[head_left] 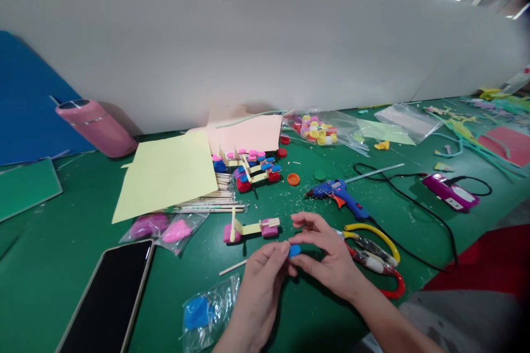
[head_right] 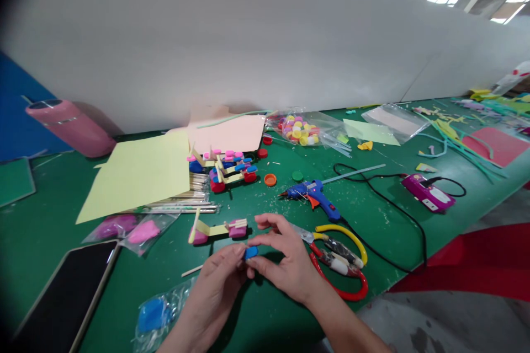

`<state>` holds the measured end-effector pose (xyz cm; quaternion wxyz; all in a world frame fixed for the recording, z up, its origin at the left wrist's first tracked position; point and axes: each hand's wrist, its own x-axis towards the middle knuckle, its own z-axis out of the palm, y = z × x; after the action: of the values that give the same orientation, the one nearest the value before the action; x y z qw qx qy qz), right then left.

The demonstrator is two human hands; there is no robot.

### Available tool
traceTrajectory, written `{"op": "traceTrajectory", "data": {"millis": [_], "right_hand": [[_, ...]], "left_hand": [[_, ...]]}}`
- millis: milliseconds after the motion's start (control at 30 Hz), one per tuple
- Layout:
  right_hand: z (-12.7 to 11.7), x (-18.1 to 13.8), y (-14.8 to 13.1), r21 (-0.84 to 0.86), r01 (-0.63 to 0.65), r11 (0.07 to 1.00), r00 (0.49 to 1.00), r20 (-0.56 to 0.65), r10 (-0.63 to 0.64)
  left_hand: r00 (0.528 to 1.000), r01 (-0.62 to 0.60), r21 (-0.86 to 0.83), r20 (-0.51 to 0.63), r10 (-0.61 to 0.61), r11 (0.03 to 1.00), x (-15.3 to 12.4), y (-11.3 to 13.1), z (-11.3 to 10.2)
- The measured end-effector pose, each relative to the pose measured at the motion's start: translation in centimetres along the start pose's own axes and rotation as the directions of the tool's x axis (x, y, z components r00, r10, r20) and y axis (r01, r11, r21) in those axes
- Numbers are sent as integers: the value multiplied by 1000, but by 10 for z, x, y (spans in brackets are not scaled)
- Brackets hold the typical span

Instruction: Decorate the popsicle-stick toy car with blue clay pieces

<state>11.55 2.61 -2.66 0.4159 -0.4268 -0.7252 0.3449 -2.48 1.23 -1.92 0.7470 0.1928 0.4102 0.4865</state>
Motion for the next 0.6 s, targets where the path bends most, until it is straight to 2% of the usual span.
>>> {"op": "traceTrajectory", "data": {"millis": [233, 433, 600], "right_hand": [[2, 1, 3, 9, 8, 1000, 1000, -21, -8], [1, 2, 1, -61, 38, 997, 999, 18, -37], [2, 3, 2, -71, 43, 997, 999, -28, -45]], "left_hand": [[999, 11, -22, -53, -12, 1000, 1, -3, -2], [999, -2, 28, -42, 3, 1000, 0, -3, 0], [997, 68, -103, -25, -71, 992, 0, -2, 1]]}}
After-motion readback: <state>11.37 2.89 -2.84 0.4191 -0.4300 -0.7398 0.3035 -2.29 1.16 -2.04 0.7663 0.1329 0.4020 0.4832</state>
